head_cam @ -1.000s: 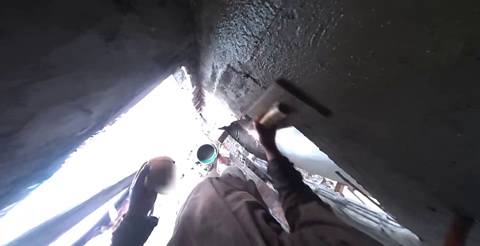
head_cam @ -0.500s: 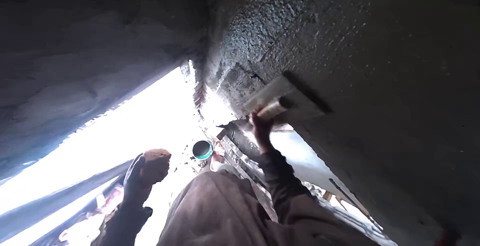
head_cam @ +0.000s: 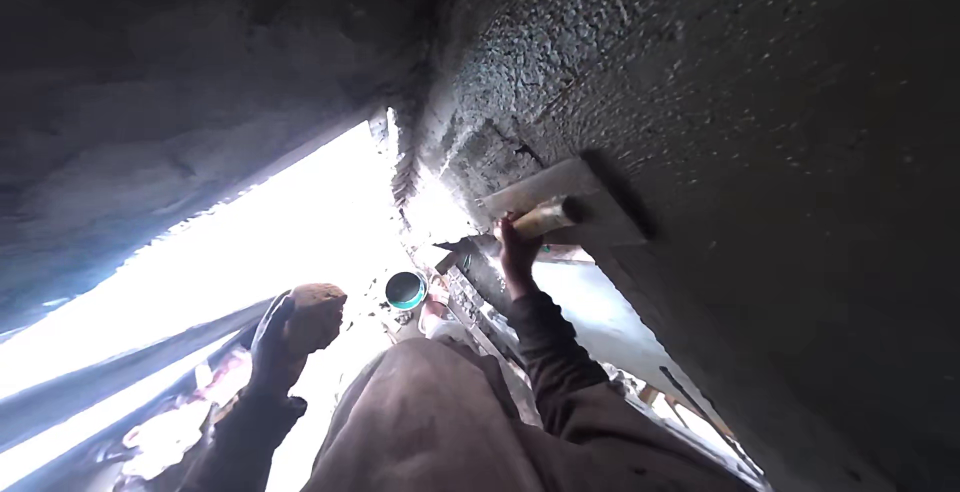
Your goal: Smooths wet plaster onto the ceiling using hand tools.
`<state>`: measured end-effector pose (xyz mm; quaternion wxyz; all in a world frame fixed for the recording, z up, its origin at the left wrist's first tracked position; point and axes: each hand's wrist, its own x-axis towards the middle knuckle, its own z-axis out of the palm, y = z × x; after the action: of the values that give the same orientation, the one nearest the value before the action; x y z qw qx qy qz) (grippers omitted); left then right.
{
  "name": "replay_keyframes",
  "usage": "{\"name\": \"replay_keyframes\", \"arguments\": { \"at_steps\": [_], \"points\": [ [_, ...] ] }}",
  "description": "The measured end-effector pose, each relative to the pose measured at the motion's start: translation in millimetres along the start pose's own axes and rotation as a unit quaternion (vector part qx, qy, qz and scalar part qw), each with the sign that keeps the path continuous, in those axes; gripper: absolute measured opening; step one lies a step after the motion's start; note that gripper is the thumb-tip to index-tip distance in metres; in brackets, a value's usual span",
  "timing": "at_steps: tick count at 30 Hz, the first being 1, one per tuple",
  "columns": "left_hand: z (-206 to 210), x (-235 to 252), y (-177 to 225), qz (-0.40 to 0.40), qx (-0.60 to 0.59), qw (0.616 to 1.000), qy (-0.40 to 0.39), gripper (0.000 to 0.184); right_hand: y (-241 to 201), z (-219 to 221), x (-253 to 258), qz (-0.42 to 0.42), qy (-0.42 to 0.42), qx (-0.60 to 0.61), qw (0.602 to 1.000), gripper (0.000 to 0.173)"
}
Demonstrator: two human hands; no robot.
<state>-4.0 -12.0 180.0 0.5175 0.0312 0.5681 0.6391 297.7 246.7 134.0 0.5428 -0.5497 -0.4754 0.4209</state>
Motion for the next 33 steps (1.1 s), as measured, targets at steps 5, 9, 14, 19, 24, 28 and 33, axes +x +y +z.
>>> {"name": "replay_keyframes", "arguments": {
  "at_steps": [5,9,14,19,24,28,33],
  "points": [
    [-19.1,-10.5,16.9,-0.015,0.001,1.000,0.011,0.044,-85.7,-69.2,-6.5,-0.113,0.020,0.028,0.993,0.035],
    [-21.8,-7.2,18.9,-0.008,-0.007,1.000,0.013,0.049,-118.9,-25.8,12.2,-0.117,0.021,0.027,0.993,0.028],
    [-3.2,2.2,6.4,-0.010,0.007,0.999,-0.030,0.048,8.3,23.1,16.4,-0.036,-0.069,0.001,0.997,0.041],
    [-8.2,9.6,-6.3,-0.012,0.041,0.999,-0.033,0.043,26.3,-53.5,-10.0,0.007,-0.046,-0.070,0.996,0.051],
    [-24.0,9.7,2.1,0.008,0.022,1.000,-0.014,0.043,-68.7,-84.3,-7.0,-0.101,-0.021,0.004,0.995,0.039],
    [-13.9,3.8,8.2,0.020,0.014,1.000,0.004,0.043,-65.2,-35.8,11.3,-0.111,-0.062,0.036,0.991,0.028],
    [1.4,6.7,-9.3,-0.005,0.034,0.999,-0.009,0.045,42.2,28.0,12.3,0.024,-0.084,-0.069,0.994,0.037]
  ]
}}
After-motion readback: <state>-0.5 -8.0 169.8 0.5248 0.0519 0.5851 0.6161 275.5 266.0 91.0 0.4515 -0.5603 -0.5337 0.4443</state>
